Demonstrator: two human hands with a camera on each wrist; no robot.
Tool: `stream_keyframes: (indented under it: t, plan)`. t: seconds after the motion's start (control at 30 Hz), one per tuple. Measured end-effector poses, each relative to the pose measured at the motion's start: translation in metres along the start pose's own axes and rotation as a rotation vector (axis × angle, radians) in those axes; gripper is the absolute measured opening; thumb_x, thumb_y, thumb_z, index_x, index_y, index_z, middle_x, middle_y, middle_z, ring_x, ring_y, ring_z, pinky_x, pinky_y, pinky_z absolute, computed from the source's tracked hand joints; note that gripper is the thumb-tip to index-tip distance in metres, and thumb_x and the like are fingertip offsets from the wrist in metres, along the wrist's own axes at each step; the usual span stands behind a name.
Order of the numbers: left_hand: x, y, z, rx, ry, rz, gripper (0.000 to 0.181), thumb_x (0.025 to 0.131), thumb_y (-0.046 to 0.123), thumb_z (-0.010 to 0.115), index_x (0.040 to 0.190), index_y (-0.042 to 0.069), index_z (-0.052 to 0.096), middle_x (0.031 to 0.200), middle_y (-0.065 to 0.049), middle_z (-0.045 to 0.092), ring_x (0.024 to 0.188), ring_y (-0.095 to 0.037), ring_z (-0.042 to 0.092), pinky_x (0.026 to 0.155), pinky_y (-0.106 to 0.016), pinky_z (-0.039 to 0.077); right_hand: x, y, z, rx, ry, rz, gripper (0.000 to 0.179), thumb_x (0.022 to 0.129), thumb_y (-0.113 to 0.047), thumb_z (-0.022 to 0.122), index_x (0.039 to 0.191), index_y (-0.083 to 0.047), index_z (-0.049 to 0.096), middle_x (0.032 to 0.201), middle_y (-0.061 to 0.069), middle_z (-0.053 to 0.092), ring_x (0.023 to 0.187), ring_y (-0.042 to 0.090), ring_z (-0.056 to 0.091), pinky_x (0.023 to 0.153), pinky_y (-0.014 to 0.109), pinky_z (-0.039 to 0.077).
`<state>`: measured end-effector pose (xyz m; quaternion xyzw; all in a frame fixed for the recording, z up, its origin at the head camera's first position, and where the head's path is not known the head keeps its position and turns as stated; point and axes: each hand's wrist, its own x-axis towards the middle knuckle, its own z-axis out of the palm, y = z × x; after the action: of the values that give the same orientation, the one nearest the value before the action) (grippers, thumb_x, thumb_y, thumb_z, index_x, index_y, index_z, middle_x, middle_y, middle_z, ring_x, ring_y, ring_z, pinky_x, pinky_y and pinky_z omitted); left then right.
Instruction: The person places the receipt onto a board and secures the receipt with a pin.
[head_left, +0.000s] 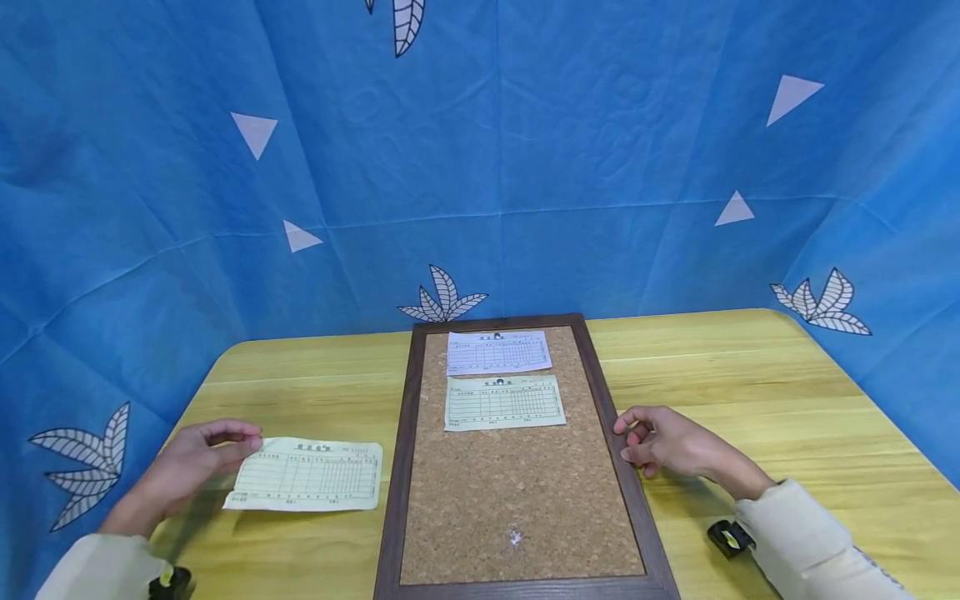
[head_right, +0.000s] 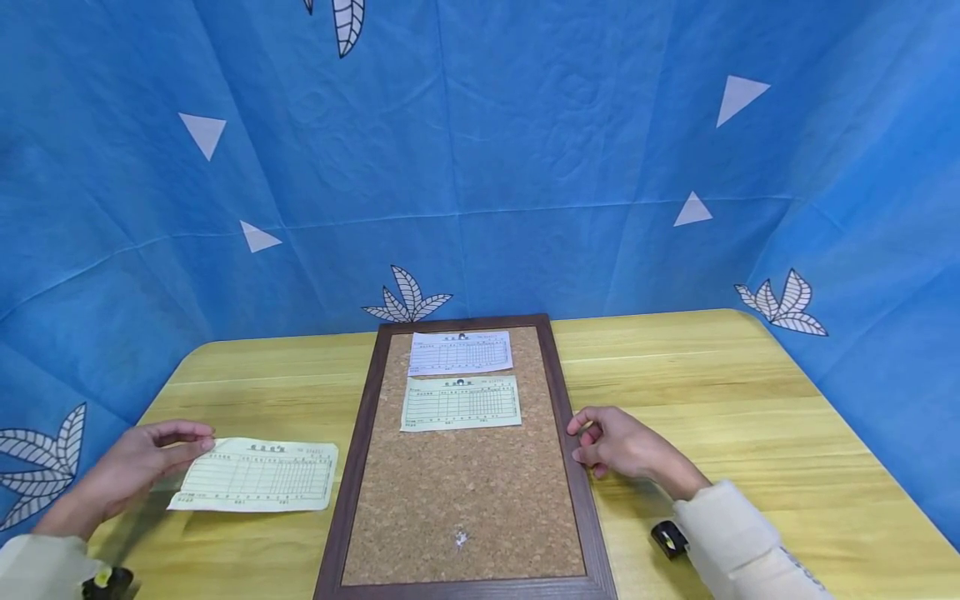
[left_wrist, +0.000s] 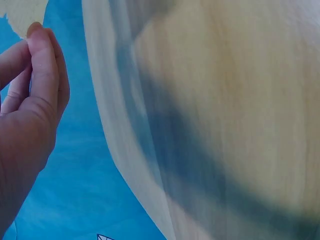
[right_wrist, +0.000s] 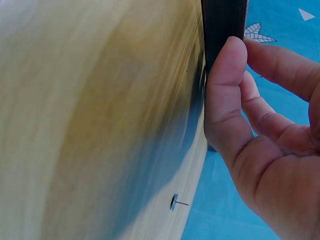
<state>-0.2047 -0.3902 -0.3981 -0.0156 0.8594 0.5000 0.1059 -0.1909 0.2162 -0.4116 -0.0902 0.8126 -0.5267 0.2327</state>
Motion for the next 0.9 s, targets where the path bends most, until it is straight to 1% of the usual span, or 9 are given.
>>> stream_keyframes:
  t: [0.17,0.33,0.43,0.53,0.7,0.8,0.9]
  plan:
    - [0.001,0.003,0.000,-0.023,-0.003,0.002,0.039,0.097,0.013,0.067,0.121,-0.015,0.058,0.102,0.001,0.066,0.090,-0.002,0.064,0.082,-0.028,0.055,0.000,0.000,0.000,-0.001,-0.003,0.002,0.022,0.092,0.007,0.062,0.112,0.010,0.052,0.082,0.007,0.048,0.068,0.019,0.053,0.056,0.031,0.050]
    - [0.001,-0.001,0.005,-0.006,0.013,0.009,0.032,0.096,0.008,0.067,0.116,-0.016,0.060,0.099,0.000,0.066,0.083,-0.006,0.063,0.074,-0.030,0.057,0.000,0.000,0.000,0.007,-0.007,0.014,0.022,0.093,0.007,0.062,0.112,0.010,0.052,0.082,0.008,0.048,0.068,0.019,0.052,0.056,0.030,0.049]
    - [0.001,-0.003,0.010,0.016,0.031,-0.001,0.031,0.095,0.007,0.068,0.114,-0.016,0.061,0.099,-0.003,0.066,0.081,-0.008,0.062,0.072,-0.030,0.056,0.001,-0.001,0.000,0.012,-0.008,0.021,0.022,0.093,0.007,0.062,0.112,0.009,0.052,0.082,0.008,0.048,0.068,0.019,0.051,0.056,0.030,0.049]
    - [0.001,-0.006,0.012,0.049,0.023,-0.011,0.032,0.095,0.008,0.067,0.114,-0.016,0.061,0.104,-0.008,0.066,0.083,-0.007,0.062,0.073,-0.029,0.056,0.001,-0.001,0.000,0.012,-0.010,0.017,0.021,0.093,0.007,0.061,0.112,0.009,0.052,0.082,0.008,0.048,0.068,0.018,0.051,0.056,0.030,0.049]
    - [0.000,-0.008,0.011,0.080,-0.032,-0.040,0.037,0.097,0.013,0.066,0.119,-0.016,0.061,0.109,-0.013,0.067,0.088,-0.007,0.063,0.077,-0.031,0.055,0.001,-0.002,0.000,0.012,-0.008,0.018,0.022,0.093,0.007,0.062,0.112,0.009,0.052,0.082,0.008,0.048,0.067,0.018,0.051,0.056,0.030,0.049]
    - [0.000,-0.007,0.009,0.096,-0.077,-0.058,0.039,0.098,0.016,0.065,0.121,-0.016,0.061,0.109,-0.014,0.068,0.091,-0.010,0.064,0.079,-0.031,0.054,0.001,-0.002,0.000,0.008,-0.007,0.023,0.022,0.093,0.007,0.062,0.112,0.009,0.052,0.082,0.008,0.048,0.067,0.018,0.051,0.056,0.030,0.049]
    - [0.000,-0.006,0.008,0.128,-0.103,-0.063,0.039,0.098,0.017,0.065,0.120,-0.015,0.062,0.109,-0.015,0.069,0.093,-0.013,0.063,0.079,-0.031,0.053,0.001,-0.002,0.000,0.002,-0.004,0.026,0.022,0.093,0.007,0.062,0.112,0.009,0.052,0.082,0.008,0.048,0.068,0.019,0.052,0.056,0.031,0.050]
